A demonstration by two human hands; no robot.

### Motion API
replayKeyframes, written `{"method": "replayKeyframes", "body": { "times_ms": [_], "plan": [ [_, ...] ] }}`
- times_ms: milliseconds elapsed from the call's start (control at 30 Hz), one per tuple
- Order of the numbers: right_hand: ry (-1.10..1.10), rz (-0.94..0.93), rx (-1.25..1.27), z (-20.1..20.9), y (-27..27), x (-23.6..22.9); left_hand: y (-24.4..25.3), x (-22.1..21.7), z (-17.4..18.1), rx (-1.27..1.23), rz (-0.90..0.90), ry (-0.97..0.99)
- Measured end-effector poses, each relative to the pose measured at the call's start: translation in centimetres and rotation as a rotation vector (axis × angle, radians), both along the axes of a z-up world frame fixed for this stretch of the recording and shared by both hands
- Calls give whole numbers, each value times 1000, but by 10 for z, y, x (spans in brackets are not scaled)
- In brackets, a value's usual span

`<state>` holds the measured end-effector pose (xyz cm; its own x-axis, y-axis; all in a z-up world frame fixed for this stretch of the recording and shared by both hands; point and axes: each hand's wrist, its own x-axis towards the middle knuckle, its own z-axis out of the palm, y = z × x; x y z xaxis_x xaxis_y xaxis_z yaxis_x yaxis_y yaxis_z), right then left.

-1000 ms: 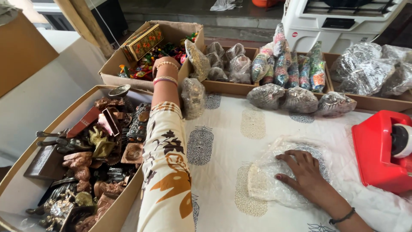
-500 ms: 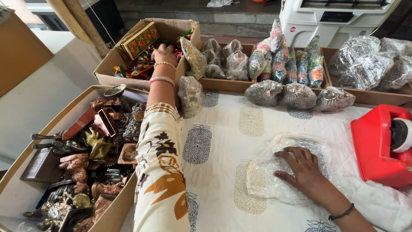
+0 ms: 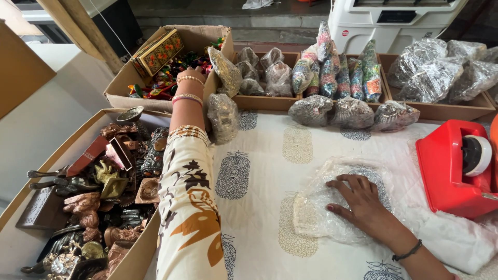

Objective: Packing small decorative figurines and jewelry into plastic bags and a small box using tape and scissors.

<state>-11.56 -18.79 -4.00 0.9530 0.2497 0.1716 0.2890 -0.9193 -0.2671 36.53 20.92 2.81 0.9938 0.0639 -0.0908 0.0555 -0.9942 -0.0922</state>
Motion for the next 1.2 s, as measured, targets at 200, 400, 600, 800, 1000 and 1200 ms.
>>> {"method": "replayKeyframes", "body": {
  "times_ms": [200, 400, 600, 800, 1000, 1200],
  "plan": [
    [2, 5, 19, 1, 1, -1, -6, 3, -3, 65, -34, -4],
    [52, -13, -17, 3, 1, 0, -3, 3, 0, 128, -58, -16],
    [90, -26, -28, -3, -2, 2, 12, 34, -24, 159, -128, -96],
    [99, -25, 4, 0, -3, 2, 17, 29, -18, 31, -105, -321],
    [107, -28, 43, 1, -5, 3, 21, 3, 14, 90, -154, -528],
    [64, -7, 40, -7, -9, 4, 34, -57, 83, -626, -75, -941]
  ]
}}
